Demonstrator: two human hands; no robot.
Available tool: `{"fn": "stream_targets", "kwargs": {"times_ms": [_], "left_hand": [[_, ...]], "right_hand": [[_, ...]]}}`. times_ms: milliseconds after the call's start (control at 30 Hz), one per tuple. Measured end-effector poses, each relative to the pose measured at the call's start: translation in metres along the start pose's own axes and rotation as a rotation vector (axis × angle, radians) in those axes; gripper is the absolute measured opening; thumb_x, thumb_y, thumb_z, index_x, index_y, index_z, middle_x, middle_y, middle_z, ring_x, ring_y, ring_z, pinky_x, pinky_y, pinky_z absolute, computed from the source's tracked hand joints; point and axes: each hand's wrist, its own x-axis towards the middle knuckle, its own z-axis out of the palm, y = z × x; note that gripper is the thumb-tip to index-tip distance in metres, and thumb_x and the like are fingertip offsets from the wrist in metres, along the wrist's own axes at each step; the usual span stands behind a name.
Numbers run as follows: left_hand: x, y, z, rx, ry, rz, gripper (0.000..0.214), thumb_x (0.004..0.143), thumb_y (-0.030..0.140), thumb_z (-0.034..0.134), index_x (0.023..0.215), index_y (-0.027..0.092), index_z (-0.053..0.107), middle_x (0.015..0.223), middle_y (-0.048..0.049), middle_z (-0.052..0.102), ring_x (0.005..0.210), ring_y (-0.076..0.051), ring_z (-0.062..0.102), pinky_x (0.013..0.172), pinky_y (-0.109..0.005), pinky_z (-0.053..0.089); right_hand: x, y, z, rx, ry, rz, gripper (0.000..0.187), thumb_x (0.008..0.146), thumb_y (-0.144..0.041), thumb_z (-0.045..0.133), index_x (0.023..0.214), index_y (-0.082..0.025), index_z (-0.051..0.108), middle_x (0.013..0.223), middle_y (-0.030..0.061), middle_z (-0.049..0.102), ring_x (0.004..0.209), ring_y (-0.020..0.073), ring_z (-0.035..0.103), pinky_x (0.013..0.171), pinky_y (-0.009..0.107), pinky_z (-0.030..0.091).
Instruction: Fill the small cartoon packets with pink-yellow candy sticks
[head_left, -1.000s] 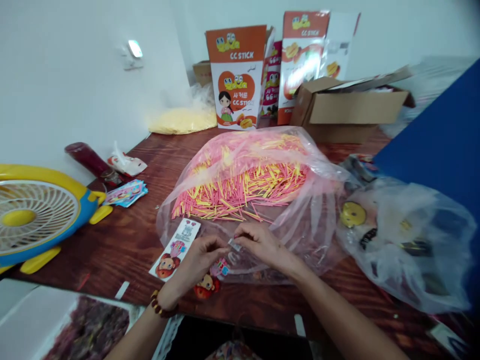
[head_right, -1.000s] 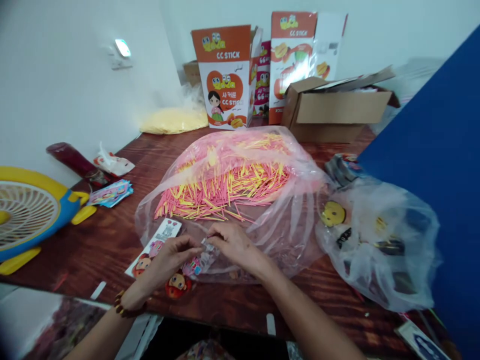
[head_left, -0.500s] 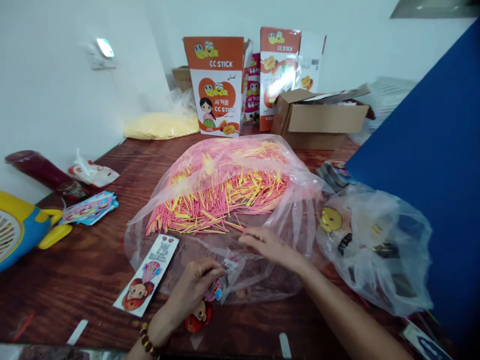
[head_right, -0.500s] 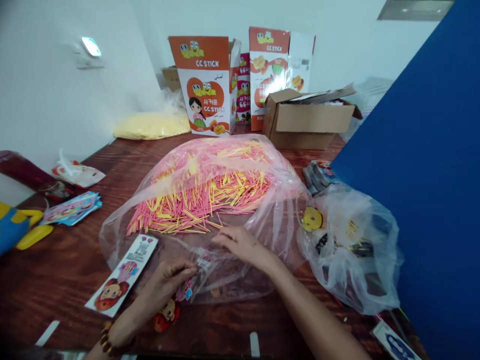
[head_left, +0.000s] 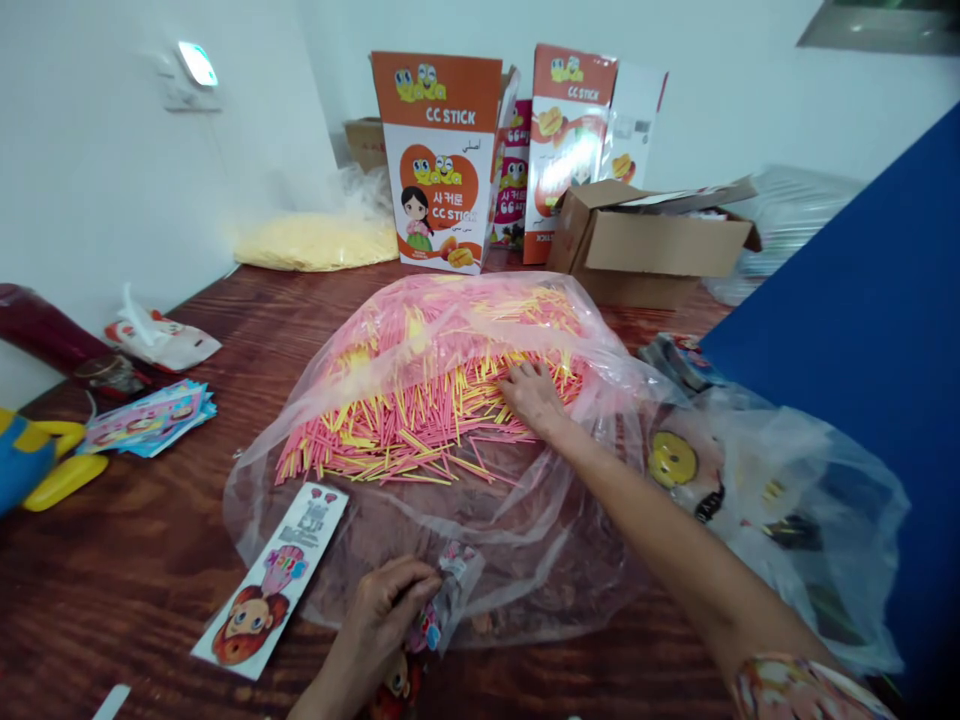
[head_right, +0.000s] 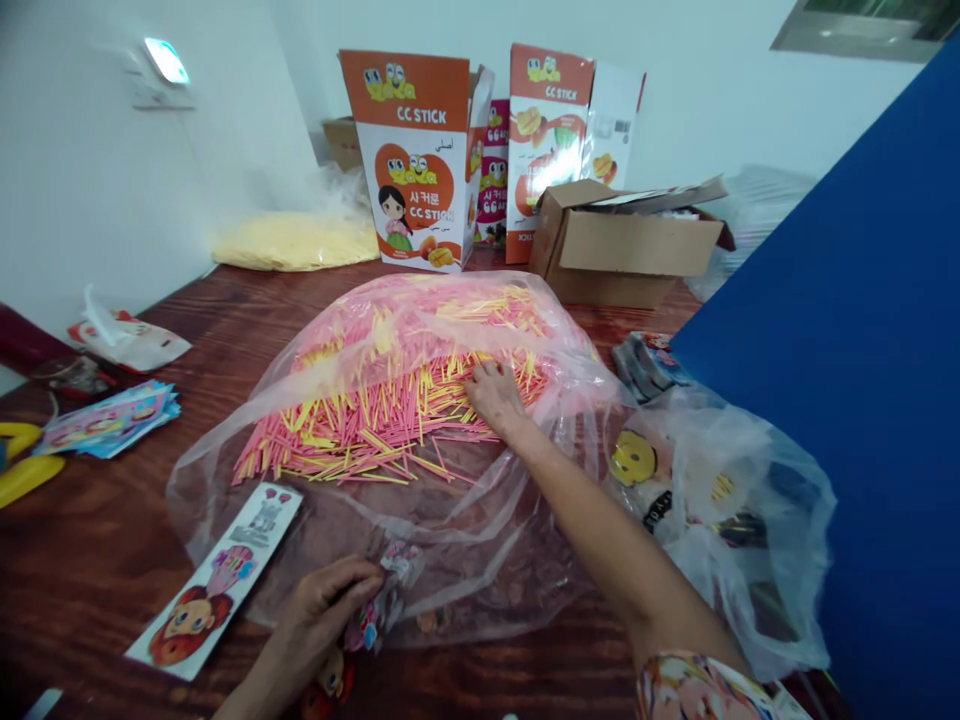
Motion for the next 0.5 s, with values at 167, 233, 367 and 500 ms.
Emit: {"fn": "stream_targets", "kwargs": {"times_ms": [167, 233, 367, 500], "left_hand": [[-0.002, -0.004, 0.002, -0.064, 0.010, 0.029, 0.033, 0.093, 0.039, 0.051, 0.071, 0.020, 0.066, 0.064, -0.0019, 0.057, 0.065, -0.015, 0.057, 0.058, -0.021, 0.043], [-0.003, -0.004, 0.003, -0.077, 0.000, 0.028, 0.033, 0.094, 0.038, 0.051, 0.071, 0.019, 0.066, 0.065, -0.0018, 0.056, 0.065, -0.014, 0.057, 0.058, -0.020, 0.043], [-0.003, -0.004, 0.002, -0.078, -0.004, 0.032, 0.033, 0.094, 0.038, 0.051, 0.071, 0.019, 0.066, 0.066, -0.0020, 0.057, 0.065, -0.014, 0.057, 0.056, -0.019, 0.042], [-0.004, -0.001, 0.001, -0.070, -0.006, 0.046, 0.033, 0.094, 0.038, 0.050, 0.072, 0.019, 0.066, 0.067, -0.0025, 0.058, 0.066, -0.014, 0.058, 0.057, -0.019, 0.043]], "right_hand": [[0.015, -0.001, 0.015, -0.054, 0.027, -0.015, 0.027, 0.097, -0.021, 0.046, 0.104, -0.017, 0.071, 0.115, 0.0141, 0.061, 0.109, 0.0285, 0.048, 0.099, 0.046, 0.028], [0.017, -0.001, 0.019, -0.071, 0.048, -0.015, 0.026, 0.096, -0.021, 0.047, 0.104, -0.018, 0.072, 0.116, 0.0140, 0.060, 0.110, 0.0290, 0.047, 0.100, 0.047, 0.028], [0.016, -0.002, 0.026, -0.115, 0.080, -0.021, 0.027, 0.096, -0.021, 0.046, 0.103, -0.016, 0.072, 0.114, 0.0153, 0.060, 0.109, 0.0295, 0.048, 0.103, 0.049, 0.028], [0.015, -0.001, 0.033, -0.122, 0.086, -0.024, 0.028, 0.097, -0.020, 0.043, 0.106, -0.015, 0.070, 0.119, 0.0158, 0.060, 0.111, 0.0305, 0.047, 0.101, 0.047, 0.030]]}}
